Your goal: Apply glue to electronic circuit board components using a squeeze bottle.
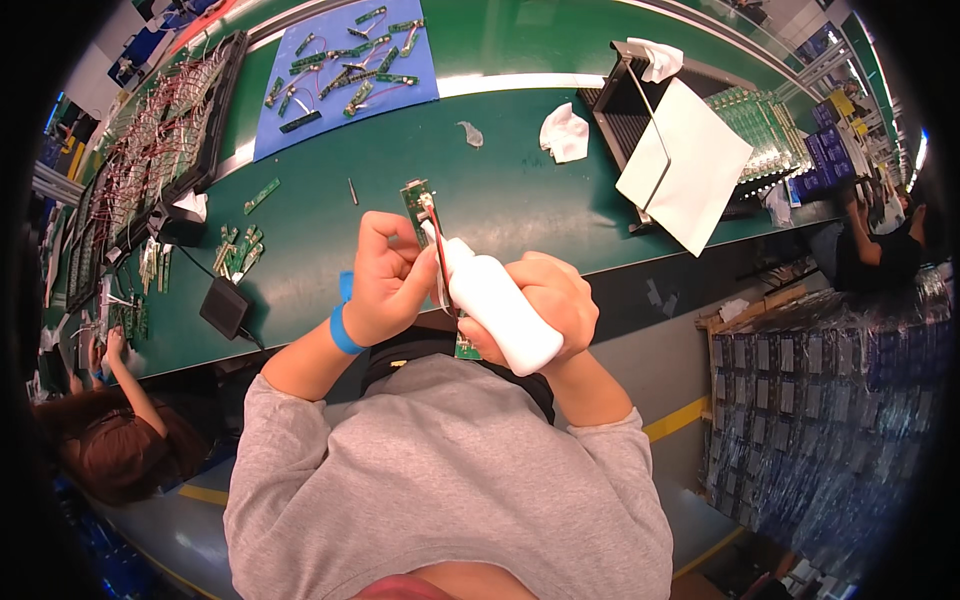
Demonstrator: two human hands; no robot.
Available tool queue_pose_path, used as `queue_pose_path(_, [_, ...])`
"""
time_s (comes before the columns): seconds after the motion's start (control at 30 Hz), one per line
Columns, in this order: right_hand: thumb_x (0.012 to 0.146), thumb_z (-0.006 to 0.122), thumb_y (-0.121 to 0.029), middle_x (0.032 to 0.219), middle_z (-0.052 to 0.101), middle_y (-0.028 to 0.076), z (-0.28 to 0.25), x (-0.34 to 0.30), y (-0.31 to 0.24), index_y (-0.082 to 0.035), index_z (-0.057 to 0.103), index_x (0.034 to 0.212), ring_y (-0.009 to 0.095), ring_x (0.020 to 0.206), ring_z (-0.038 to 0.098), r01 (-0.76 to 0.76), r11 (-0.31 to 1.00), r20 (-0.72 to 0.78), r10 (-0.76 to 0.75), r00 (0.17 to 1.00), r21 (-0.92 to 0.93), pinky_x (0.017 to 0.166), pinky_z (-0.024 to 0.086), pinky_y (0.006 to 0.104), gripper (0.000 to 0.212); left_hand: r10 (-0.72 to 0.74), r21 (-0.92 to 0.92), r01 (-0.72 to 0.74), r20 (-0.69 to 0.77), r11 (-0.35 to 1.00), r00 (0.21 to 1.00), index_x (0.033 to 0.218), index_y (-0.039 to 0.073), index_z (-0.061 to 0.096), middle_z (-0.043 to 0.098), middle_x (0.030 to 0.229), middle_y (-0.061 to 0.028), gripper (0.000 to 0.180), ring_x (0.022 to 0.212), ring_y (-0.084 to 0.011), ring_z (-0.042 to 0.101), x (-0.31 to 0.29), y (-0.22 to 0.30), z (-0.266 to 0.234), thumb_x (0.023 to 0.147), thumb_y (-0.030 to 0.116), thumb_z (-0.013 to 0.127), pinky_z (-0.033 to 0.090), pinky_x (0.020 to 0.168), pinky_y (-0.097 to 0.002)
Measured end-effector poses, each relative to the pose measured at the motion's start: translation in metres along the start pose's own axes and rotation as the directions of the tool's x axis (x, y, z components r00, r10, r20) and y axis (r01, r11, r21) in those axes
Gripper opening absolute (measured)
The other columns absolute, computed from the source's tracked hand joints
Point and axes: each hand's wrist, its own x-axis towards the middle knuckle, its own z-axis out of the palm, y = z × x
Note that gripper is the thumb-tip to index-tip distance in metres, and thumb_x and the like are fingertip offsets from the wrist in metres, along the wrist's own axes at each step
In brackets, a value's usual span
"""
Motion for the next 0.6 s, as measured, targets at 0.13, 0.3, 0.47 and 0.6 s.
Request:
queue_pose_path(0.13, [0.063, 0.072, -0.019, 0.065, 0.057, 0.010, 0.0007, -0.0025, 0.0016, -0.001, 0.046, 0.077, 0.016, 0.043, 0.050, -0.020, 1.000, 0.029, 0.021, 0.999, -0.004, 0.037, 0.038, 0.0241, 0.035, 0.022, 0.043, -0.021, -0.028, 0.999, 0.999, 0.093, 0.004, 0.022, 0.049, 0.076, -0.0104, 0.023, 0.058, -0.0091, 0.053, -0.0008, -0.0033, 0.0008, 0.083, -0.003, 0.042, 0.044, 0.045, -0.0195])
queue_pose_path(0.3, [0.063, 0.071, -0.020, 0.064, 0.056, 0.009, 0.0037, -0.0033, 0.0018, -0.001, 0.048, 0.075, 0.016, 0.043, 0.050, -0.027, 1.000, -0.006, 0.027, 1.000, -0.006, 0.037, 0.038, 0.0243, 0.033, 0.029, 0.097, -0.024, -0.058, 0.995, 0.998, 0.091, 0.002, 0.024, 0.050, 0.073, -0.0093, 0.022, 0.058, -0.0086, 0.053, -0.0017, -0.0042, 0.0019, 0.083, -0.003, 0.043, 0.045, 0.045, -0.0195])
queue_pose_path(0.47, [0.063, 0.071, -0.021, 0.062, 0.055, 0.008, 0.0020, -0.0039, 0.0026, 0.000, 0.051, 0.072, 0.015, 0.043, 0.050, -0.038, 0.997, 0.064, 0.042, 0.997, -0.069, 0.038, 0.038, 0.0245, 0.031, 0.029, 0.129, -0.020, -0.069, 0.991, 0.997, 0.091, 0.002, 0.024, 0.051, 0.073, -0.0091, 0.021, 0.059, -0.0083, 0.054, -0.0015, -0.0048, 0.0022, 0.083, -0.003, 0.043, 0.045, 0.046, -0.0194])
queue_pose_path(0.6, [0.062, 0.072, -0.022, 0.061, 0.055, 0.008, 0.0047, -0.0051, 0.0026, 0.000, 0.051, 0.072, 0.015, 0.043, 0.050, -0.039, 0.998, -0.021, 0.038, 0.999, -0.056, 0.037, 0.038, 0.0245, 0.032, 0.065, 0.149, -0.053, -0.076, 0.987, 0.995, 0.091, 0.002, 0.025, 0.051, 0.072, -0.0082, 0.022, 0.058, -0.0075, 0.053, -0.0009, -0.0059, 0.0031, 0.082, -0.002, 0.045, 0.045, 0.046, -0.0192])
